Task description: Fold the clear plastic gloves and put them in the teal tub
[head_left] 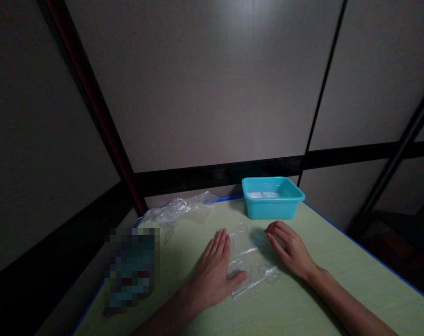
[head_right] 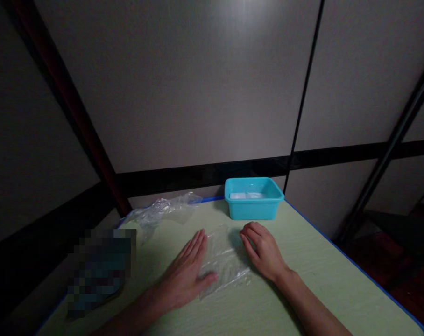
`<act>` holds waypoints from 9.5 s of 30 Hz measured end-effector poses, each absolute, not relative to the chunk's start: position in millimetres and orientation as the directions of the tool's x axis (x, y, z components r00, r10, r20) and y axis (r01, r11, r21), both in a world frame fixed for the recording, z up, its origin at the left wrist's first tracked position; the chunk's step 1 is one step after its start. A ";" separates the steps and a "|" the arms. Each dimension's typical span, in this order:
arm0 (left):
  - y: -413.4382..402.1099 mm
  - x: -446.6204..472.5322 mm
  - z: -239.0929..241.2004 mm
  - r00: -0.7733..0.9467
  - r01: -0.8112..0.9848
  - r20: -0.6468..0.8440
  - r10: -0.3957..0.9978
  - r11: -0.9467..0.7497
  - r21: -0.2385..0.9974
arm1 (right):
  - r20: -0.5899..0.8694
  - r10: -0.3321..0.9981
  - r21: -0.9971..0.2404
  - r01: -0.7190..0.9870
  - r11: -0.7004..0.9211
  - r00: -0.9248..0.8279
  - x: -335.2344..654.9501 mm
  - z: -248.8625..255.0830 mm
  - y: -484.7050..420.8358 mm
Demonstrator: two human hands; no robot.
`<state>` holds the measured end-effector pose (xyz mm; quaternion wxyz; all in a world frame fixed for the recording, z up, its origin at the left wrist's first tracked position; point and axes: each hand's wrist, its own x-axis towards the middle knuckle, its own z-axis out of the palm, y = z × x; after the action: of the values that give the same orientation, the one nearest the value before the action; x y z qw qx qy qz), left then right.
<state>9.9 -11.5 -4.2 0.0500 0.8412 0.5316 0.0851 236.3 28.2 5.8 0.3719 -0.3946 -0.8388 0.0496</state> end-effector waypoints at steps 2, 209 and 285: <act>-15.6 8.7 -4.0 0.424 0.884 0.113 0.899 -0.437 0.165 | 0.555 0.729 -0.416 0.625 0.661 -0.401 229.8 8.6 31.3; 53.8 -16.1 7.2 0.230 0.279 -0.038 0.972 -0.029 0.960 | -0.340 0.621 -0.932 0.342 -0.120 -0.707 223.3 21.0 36.7; -16.6 -28.1 -5.6 0.430 0.843 0.099 0.897 -0.438 0.312 | 0.130 0.652 -0.334 0.587 0.738 -0.747 195.0 -6.9 26.6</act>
<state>-28.1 -16.6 -5.6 0.1083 0.8386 0.5188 0.1259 195.0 26.6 -6.9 0.1199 -0.3351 -0.9244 0.1373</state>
